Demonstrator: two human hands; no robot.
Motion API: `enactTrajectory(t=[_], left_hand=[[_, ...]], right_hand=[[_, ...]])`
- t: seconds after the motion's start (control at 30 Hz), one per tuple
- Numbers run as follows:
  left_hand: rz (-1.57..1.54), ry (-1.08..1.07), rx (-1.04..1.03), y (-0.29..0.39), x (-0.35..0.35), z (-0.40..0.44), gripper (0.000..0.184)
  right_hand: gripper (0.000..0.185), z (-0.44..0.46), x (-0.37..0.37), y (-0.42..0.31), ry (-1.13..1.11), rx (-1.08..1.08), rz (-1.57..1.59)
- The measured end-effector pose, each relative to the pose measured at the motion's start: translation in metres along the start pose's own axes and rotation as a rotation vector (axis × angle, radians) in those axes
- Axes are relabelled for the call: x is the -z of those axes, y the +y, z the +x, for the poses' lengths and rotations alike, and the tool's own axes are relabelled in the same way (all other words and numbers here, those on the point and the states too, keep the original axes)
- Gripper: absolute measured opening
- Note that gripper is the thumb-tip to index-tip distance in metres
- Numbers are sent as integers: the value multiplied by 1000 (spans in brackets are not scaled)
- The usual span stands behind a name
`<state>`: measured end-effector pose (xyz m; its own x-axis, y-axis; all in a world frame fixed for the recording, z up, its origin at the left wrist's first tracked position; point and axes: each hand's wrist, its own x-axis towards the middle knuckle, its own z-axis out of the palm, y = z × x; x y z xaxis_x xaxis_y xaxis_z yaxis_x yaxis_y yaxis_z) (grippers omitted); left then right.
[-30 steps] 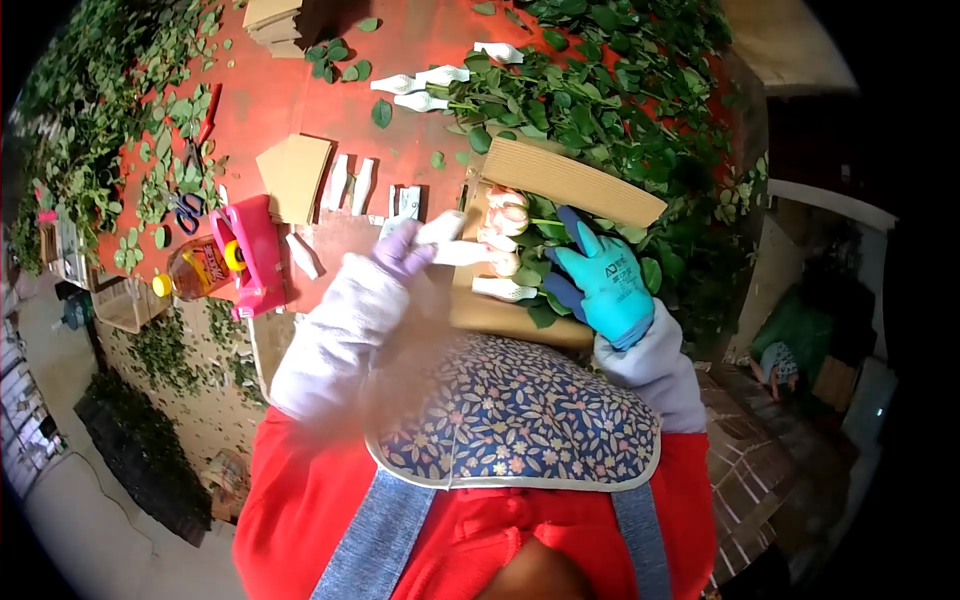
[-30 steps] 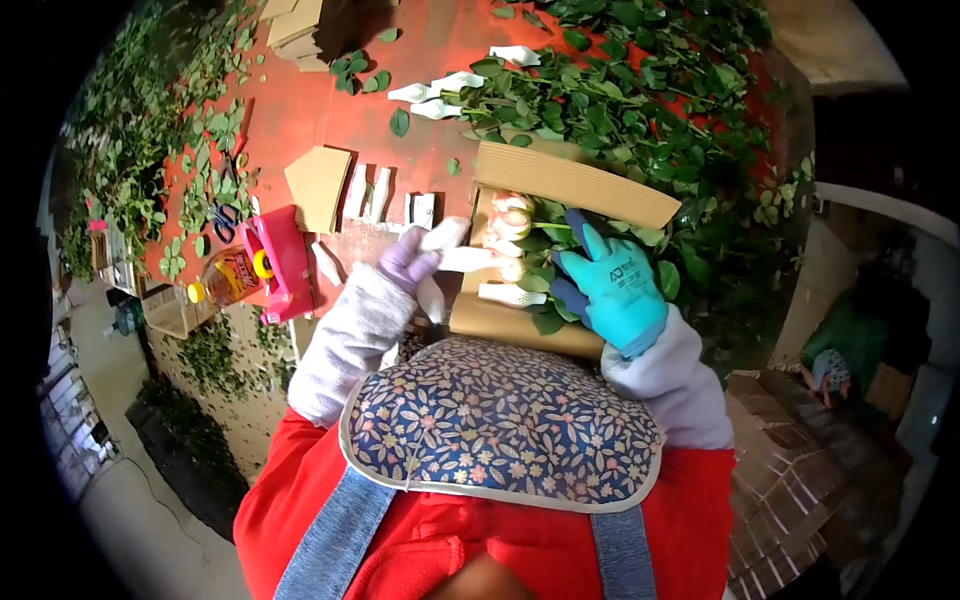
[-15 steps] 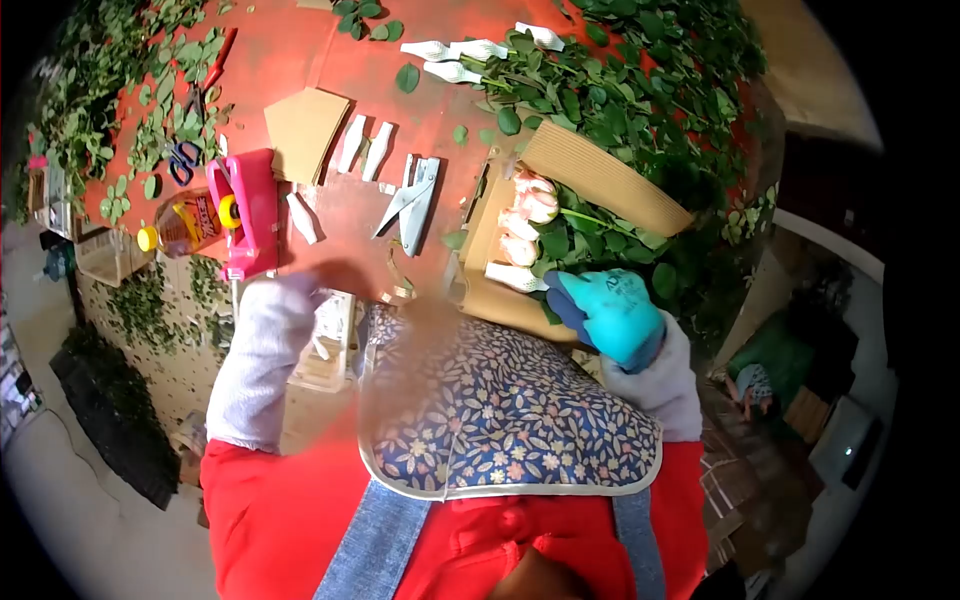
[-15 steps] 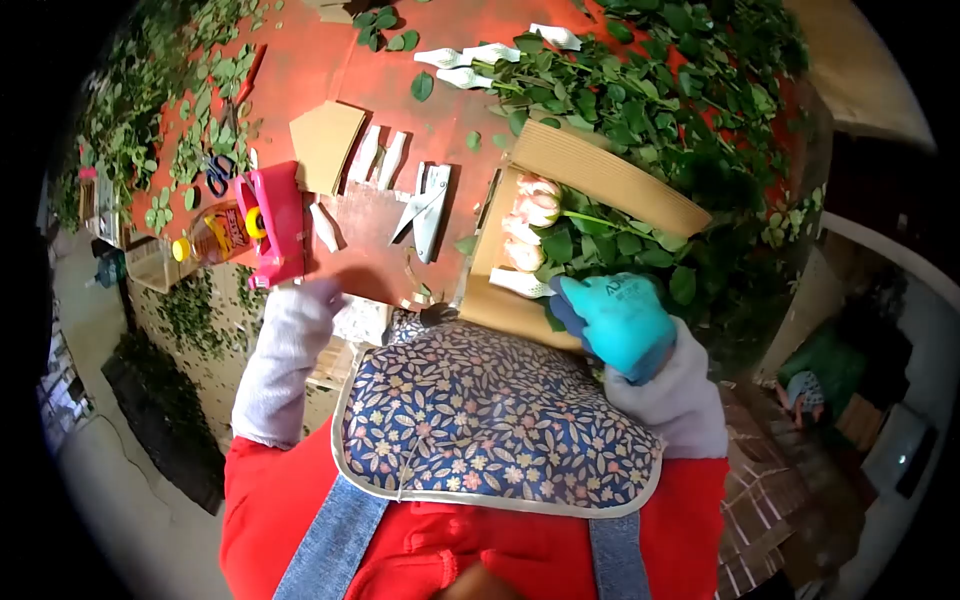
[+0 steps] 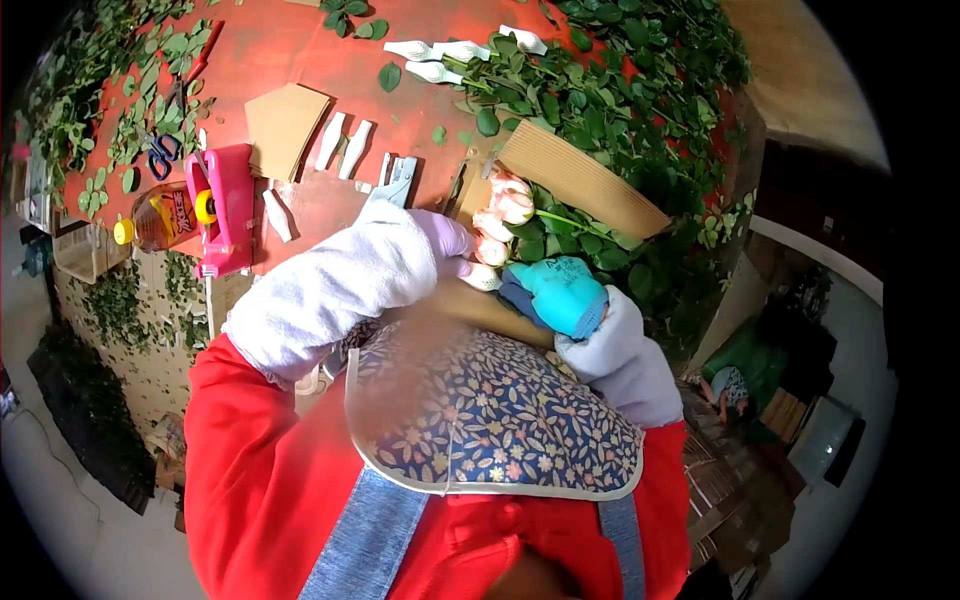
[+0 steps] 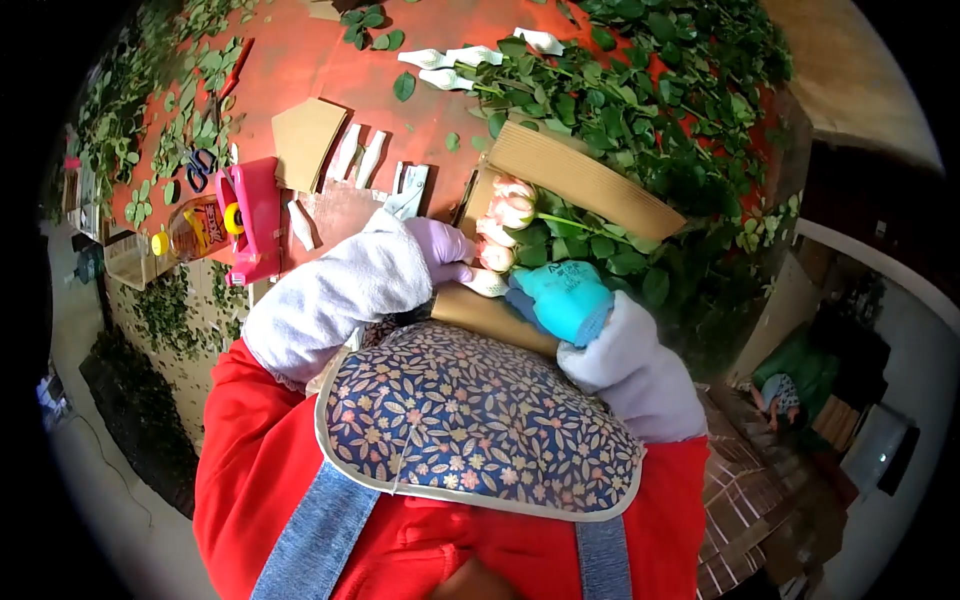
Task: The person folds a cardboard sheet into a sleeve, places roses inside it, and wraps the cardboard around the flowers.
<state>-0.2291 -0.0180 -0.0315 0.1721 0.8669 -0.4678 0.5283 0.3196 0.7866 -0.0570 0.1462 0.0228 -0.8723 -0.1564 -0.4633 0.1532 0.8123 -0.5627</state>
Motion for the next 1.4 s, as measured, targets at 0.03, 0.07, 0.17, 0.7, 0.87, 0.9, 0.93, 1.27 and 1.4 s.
enactTrajectory(t=[0.03, 0.07, 0.17, 0.7, 0.87, 0.9, 0.93, 1.27, 1.4], left_hand=[[39, 25, -13, 2, 7, -5, 27], [77, 54, -26, 3, 13, -10, 25], [7, 421, 77, -12, 5, -48, 26], [-756, 580, -40, -12, -43, -21, 38], [-824, 569, -44, -1, -42, -6, 39], [-878, 547, -76, 1, -39, -7, 40], [-878, 541, -73, 3, -38, -10, 40], [145, 443, -333, -1, -13, -29, 32], [345, -237, -481, -10, -16, 11, 44]], right_hand=[[19, 2, -3, 5, -54, 11, -16], [19, 4, -7, 10, -109, 25, -35], [23, 4, -11, 17, -129, 60, -76], [12, 6, -3, 6, -38, 87, -66], [14, 4, -11, 11, -5, 12, 83], [14, 4, -11, 10, -23, -3, 96], [14, 4, -11, 9, -22, -6, 101], [17, -1, -27, 24, -39, -219, 812], [13, 4, 1, 14, -27, 160, -32]])
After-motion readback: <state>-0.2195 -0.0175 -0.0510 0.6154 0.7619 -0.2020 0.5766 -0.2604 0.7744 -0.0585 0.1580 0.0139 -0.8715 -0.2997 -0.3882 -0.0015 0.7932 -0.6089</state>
